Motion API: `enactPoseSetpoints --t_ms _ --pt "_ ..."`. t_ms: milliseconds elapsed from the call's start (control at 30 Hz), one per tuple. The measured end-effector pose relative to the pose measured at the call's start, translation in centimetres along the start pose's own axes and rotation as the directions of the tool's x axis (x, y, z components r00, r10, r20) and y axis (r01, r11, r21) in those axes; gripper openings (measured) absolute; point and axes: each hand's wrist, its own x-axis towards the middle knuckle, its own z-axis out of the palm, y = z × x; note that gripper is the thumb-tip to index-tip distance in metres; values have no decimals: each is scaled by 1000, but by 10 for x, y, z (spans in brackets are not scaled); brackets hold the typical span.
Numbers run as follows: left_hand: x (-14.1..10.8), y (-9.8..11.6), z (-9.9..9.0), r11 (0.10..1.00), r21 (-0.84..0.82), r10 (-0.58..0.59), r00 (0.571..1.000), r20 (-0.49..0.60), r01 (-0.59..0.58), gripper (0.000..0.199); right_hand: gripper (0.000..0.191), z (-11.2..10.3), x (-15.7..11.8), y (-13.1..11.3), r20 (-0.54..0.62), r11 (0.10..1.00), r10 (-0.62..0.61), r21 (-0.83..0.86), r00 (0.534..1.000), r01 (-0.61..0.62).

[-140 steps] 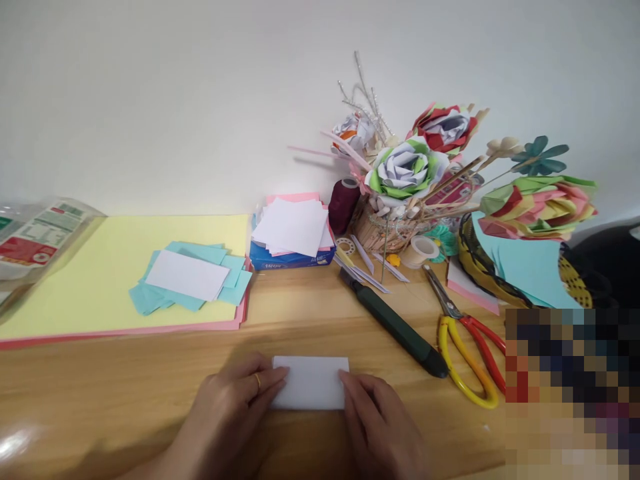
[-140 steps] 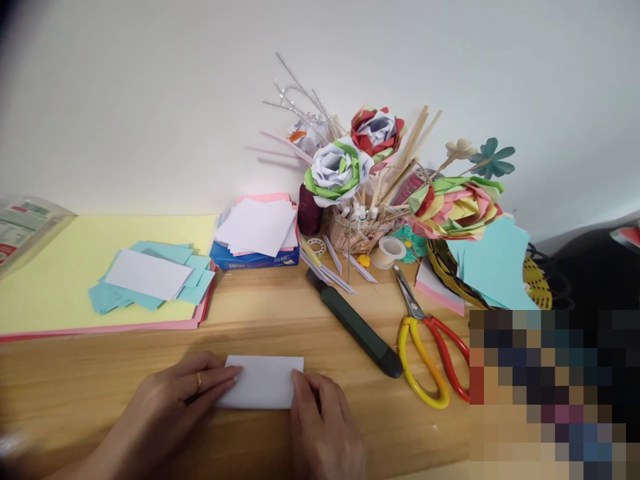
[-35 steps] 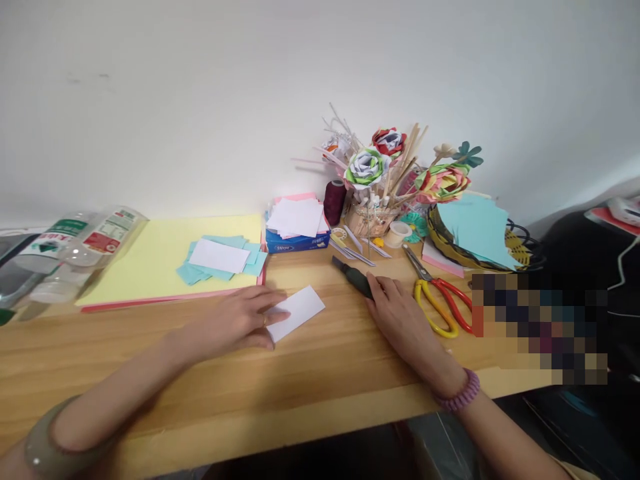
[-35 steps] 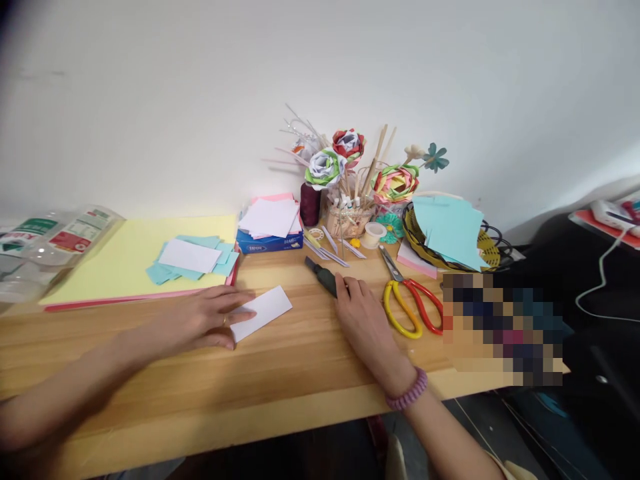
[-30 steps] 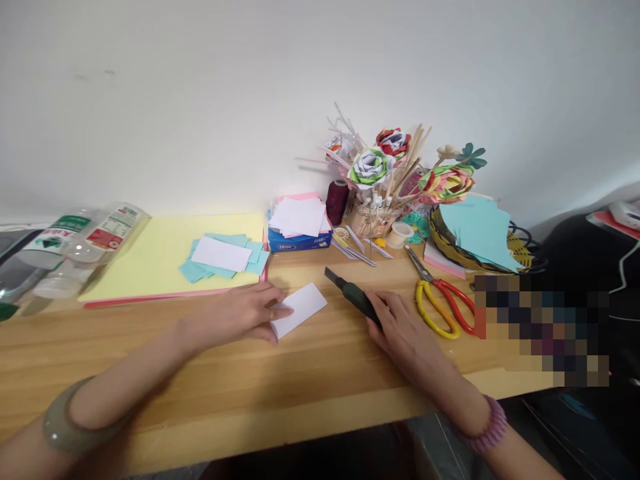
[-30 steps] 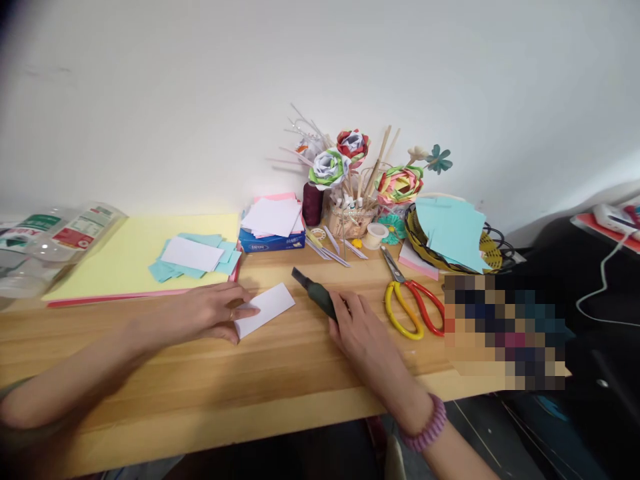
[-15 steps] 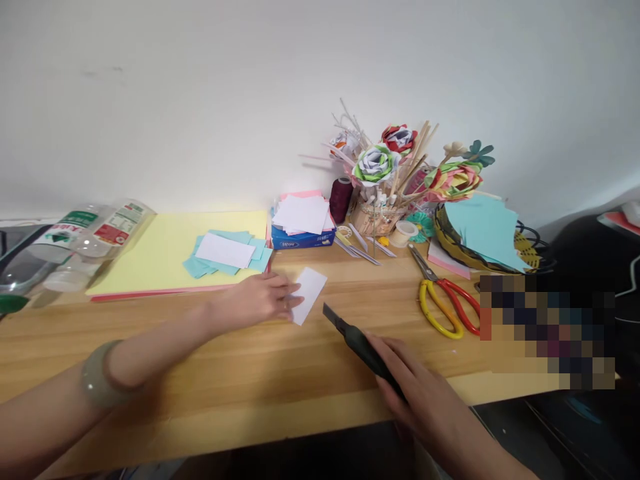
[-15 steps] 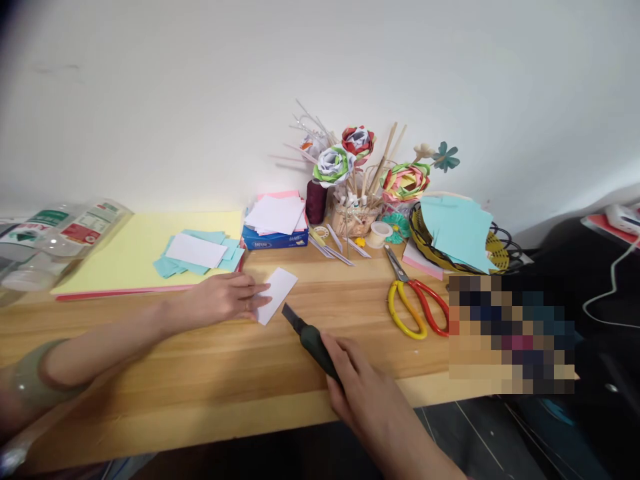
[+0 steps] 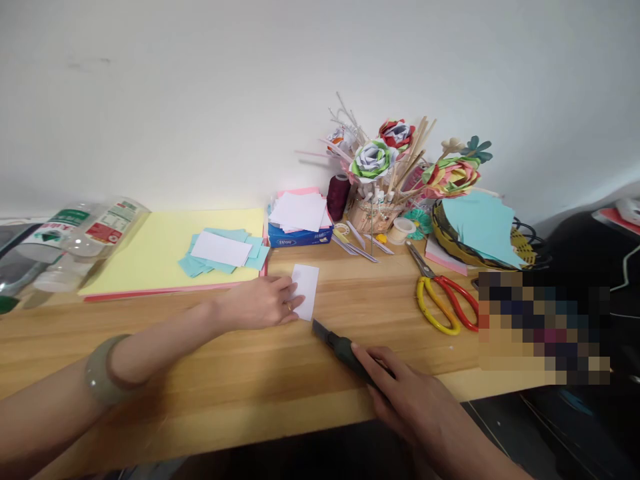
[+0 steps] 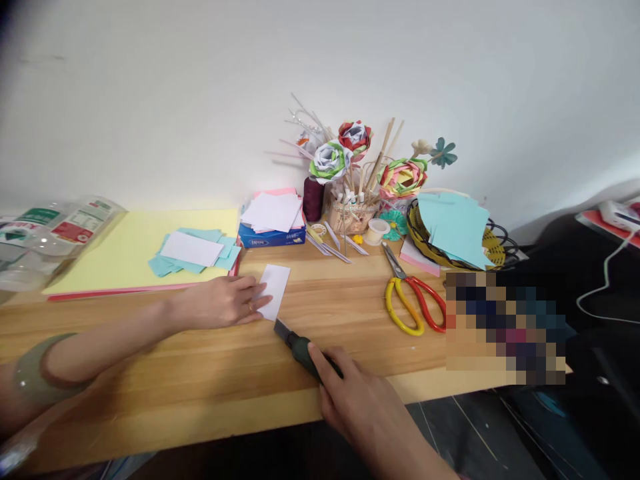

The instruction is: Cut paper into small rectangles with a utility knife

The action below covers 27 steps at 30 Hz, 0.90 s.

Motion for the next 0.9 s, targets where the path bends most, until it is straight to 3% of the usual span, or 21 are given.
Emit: enactPoseSetpoints --t_ms 167,333,533,900 --pt "3 -3 2 989 125 75 997 22 -78 27 50 4 0 -5 -8 999 -24 -37 1000 24" --pt "-3 -8 4 999 -7 48 999 11 -48 45 51 5 2 -4 -20 998 -22 -56 1000 20" --pt "-4 -8 9 997 -48 59 998 -20 -60 28 49 3 2 -5 -10 998 -47 -46 999 46" --pt "-1 -8 11 994 45 104 993 -46 -102 26 48 8 5 -7 -40 998 -24 -58 999 22"
